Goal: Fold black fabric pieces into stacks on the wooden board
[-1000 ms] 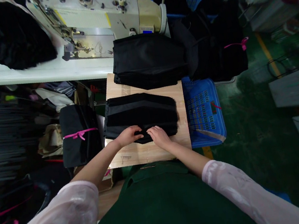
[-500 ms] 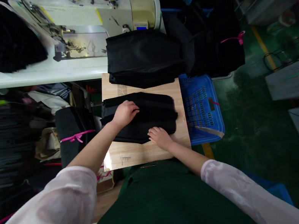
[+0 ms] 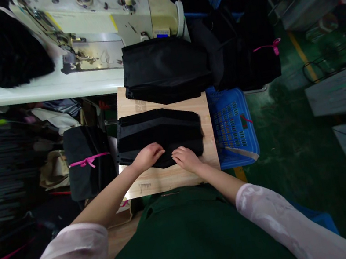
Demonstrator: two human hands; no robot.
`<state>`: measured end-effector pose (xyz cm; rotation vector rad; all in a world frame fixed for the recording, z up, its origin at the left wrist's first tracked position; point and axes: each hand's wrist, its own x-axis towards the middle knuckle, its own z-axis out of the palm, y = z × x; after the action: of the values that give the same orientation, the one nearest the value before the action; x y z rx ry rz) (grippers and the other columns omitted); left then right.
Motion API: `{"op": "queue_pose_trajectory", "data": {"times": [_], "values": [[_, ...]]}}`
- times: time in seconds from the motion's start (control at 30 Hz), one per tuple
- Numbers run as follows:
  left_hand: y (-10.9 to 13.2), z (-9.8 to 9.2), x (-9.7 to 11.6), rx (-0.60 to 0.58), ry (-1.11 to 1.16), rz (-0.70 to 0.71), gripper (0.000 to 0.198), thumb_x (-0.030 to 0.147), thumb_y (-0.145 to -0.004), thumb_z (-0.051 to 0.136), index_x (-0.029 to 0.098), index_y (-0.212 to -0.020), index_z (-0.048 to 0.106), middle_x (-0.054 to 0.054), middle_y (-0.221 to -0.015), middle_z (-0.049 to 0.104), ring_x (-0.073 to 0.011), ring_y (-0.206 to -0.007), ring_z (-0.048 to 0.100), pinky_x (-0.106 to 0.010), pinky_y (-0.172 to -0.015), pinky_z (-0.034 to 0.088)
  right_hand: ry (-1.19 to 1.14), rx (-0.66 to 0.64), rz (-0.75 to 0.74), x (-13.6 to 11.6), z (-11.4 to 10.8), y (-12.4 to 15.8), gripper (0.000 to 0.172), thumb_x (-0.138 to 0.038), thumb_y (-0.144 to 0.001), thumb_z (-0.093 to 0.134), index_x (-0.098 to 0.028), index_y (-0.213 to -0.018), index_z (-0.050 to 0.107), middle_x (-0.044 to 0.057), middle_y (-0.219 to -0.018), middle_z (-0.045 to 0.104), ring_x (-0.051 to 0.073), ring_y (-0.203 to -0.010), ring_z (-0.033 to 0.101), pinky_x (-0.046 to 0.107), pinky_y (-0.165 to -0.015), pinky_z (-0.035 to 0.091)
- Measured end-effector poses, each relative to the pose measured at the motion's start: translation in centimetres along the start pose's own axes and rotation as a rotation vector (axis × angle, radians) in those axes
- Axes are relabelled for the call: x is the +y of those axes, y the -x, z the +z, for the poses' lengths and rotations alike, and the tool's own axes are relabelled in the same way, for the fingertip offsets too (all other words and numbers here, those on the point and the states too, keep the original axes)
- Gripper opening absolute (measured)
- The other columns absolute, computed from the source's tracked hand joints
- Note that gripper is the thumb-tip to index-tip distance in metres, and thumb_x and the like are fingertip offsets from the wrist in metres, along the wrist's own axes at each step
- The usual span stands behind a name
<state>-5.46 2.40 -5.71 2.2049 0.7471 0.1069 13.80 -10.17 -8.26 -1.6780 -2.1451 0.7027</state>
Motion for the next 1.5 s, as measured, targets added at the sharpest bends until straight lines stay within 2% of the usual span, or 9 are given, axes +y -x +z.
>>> {"op": "queue_pose_trajectory", "data": {"times": [0.13,0.37,0.47,0.57,0.8,1.0,1.1,1.27,1.5], "values": [[2.7,1.0,-1.7,-0.079,-0.018,0.060,0.019,0.035,-0.086,0.058,0.018,-0.089,0.068,-0.007,-0.094,0.062,-0.0201,-0.091,0.058,-0.033,-0.086,0.046,-0.122,-0.003,0.049,1.0,0.2,-0.5,0.021,-0.016,-0.094,0.050,-0.018,-0.090,0.070,0.005,-0.102,0.068,0.017,-0.097,0.055,0.030,-0.088,0.045],[1.7,1.5,-1.0,-0.063,-0.092,-0.109,0.019,0.021,-0.089,0.043,0.017,-0.090,0.061,-0.008,-0.089,0.064,-0.0206,-0.087,0.060,-0.032,-0.081,0.047,0.021,0.016,0.137,0.0,-0.4,-1.0,0.020,-0.014,-0.095,0.045,-0.017,-0.095,0.064,0.008,-0.101,0.064,0.019,-0.095,0.054,0.032,-0.086,0.044],[1.3,1.6,-0.9,-0.038,-0.089,-0.205,0.017,0.023,-0.090,0.041,0.019,-0.095,0.057,-0.007,-0.087,0.065,-0.0206,-0.084,0.062,-0.030,-0.077,0.048,0.122,0.067,0.019,-1.1,-0.9,-0.6,0.018,-0.018,-0.096,0.045,-0.017,-0.101,0.062,0.010,-0.109,0.062,0.021,-0.101,0.051,0.035,-0.088,0.040],[1.2,1.9,-1.3,0.006,-0.036,-0.227,0.015,0.022,-0.089,0.042,0.019,-0.097,0.054,-0.005,-0.084,0.064,-0.0197,-0.078,0.062,-0.029,-0.072,0.047,0.195,-0.045,-0.137,-1.8,-0.8,-0.2,0.015,-0.023,-0.096,0.049,-0.017,-0.099,0.063,0.009,-0.106,0.063,0.022,-0.098,0.051,0.035,-0.083,0.040],[1.5,1.8,-1.6,-0.003,0.047,-0.082,0.027,0.007,-0.081,0.036,0.019,-0.083,0.060,-0.004,-0.083,0.062,-0.0168,-0.081,0.060,-0.028,-0.078,0.047,0.078,-0.060,-0.004,-1.2,0.6,-1.0,0.014,-0.016,-0.093,0.054,-0.017,-0.092,0.067,0.007,-0.102,0.065,0.020,-0.097,0.053,0.031,-0.083,0.044],[2.0,1.4,-1.3,-0.065,-0.047,0.049,0.020,0.027,-0.085,0.056,0.018,-0.099,0.068,-0.008,-0.097,0.063,-0.0209,-0.095,0.059,-0.032,-0.086,0.048,-0.118,-0.038,0.133,-0.1,0.2,-2.1,0.015,-0.016,-0.094,0.052,-0.018,-0.091,0.067,0.004,-0.095,0.067,0.017,-0.092,0.056,0.029,-0.085,0.045],[1.6,1.2,-1.3,-0.056,-0.084,0.040,0.020,0.023,-0.089,0.049,0.017,-0.095,0.068,-0.008,-0.095,0.065,-0.0197,-0.092,0.061,-0.030,-0.084,0.049,-0.029,0.021,0.154,-0.7,-0.3,-1.8,0.018,-0.017,-0.096,0.048,-0.018,-0.096,0.065,0.006,-0.098,0.066,0.019,-0.093,0.054,0.030,-0.085,0.043],[0.3,-0.2,-0.9,-0.019,-0.114,0.051,0.022,0.022,-0.092,0.045,0.017,-0.098,0.066,-0.007,-0.096,0.068,-0.0185,-0.091,0.063,-0.030,-0.084,0.050,0.158,0.003,-0.048,-2.4,-0.5,-0.5,0.022,-0.020,-0.098,0.042,-0.018,-0.102,0.064,0.008,-0.105,0.064,0.020,-0.096,0.052,0.034,-0.085,0.040],[-3.2,-4.9,0.3,0.106,-0.194,0.195,0.024,0.022,-0.093,0.045,0.018,-0.100,0.067,-0.006,-0.097,0.069,-0.0182,-0.092,0.063,-0.031,-0.084,0.049,0.244,-0.075,0.047,-1.3,0.6,-0.4,0.018,-0.021,-0.093,0.055,-0.019,-0.108,0.064,0.009,-0.122,0.061,0.023,-0.111,0.050,0.037,-0.087,0.044]]}}
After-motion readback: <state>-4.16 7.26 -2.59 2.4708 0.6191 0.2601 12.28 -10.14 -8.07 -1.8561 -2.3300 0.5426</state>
